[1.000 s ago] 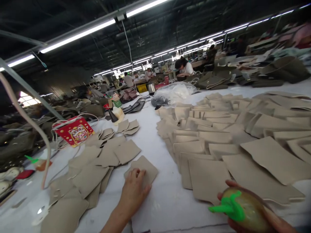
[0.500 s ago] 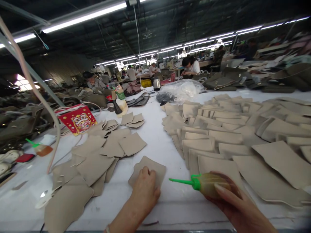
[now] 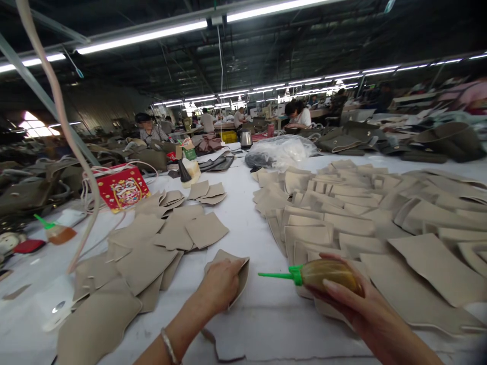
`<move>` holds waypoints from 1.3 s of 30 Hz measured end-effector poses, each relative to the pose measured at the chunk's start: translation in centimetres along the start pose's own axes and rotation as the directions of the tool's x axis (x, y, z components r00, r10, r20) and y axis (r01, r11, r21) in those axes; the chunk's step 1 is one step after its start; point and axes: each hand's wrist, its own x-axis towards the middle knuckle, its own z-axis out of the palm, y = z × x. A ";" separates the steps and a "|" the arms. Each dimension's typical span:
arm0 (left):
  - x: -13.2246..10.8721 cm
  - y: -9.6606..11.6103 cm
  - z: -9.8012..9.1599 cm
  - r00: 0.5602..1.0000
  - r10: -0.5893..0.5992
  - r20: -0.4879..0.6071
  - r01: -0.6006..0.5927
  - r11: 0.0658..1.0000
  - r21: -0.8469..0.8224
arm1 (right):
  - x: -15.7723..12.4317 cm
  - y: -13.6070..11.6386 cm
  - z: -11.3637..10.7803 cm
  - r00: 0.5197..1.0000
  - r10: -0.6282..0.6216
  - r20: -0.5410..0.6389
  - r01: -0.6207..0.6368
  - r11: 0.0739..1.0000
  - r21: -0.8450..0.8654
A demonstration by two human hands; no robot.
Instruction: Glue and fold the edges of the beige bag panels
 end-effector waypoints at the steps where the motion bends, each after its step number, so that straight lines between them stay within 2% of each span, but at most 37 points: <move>1: -0.1 -0.5 0.1 0.999 0.032 -0.022 -0.033 0.999 -0.036 | 0.1 -0.1 0.2 1.000 0.004 0.015 -0.003 1.000 -0.013; 4: -0.2 -1.0 0.9 0.996 0.052 -0.071 -0.058 0.995 -0.081 | 0.9 -0.1 0.6 0.998 -0.030 0.054 0.034 0.995 -0.088; 6: -0.3 -0.8 1.4 0.996 0.043 -0.081 -0.053 0.990 -0.129 | 1.5 0.1 0.8 0.992 -0.110 0.060 0.121 0.965 -0.232; 9: -0.3 -0.5 1.7 0.995 0.026 -0.099 -0.050 0.968 -0.245 | 2.6 0.4 1.2 0.963 -0.245 0.113 0.269 0.834 -0.482; 11: -0.4 -0.4 1.6 0.994 0.034 -0.102 -0.061 0.959 -0.277 | 3.4 0.5 1.6 0.945 -0.285 0.162 0.326 0.766 -0.554; 16: -0.6 -0.5 1.6 0.997 0.040 -0.071 -0.054 0.978 -0.200 | 5.0 0.9 2.3 0.918 -0.313 0.244 0.397 0.714 -0.577; 21: -0.6 -0.3 1.8 0.999 0.020 -0.051 -0.028 0.984 -0.178 | 5.7 1.4 2.4 0.870 -0.364 0.333 0.492 0.593 -0.638; 28: -0.7 0.3 1.6 1.000 -0.009 -0.022 0.005 0.986 -0.168 | 5.2 1.6 2.5 0.750 -0.457 0.478 0.647 0.359 -0.672; 39: -0.7 0.4 1.7 1.000 -0.019 0.005 0.020 0.993 -0.115 | 5.3 2.5 1.8 0.743 -0.460 0.486 0.658 0.373 -0.654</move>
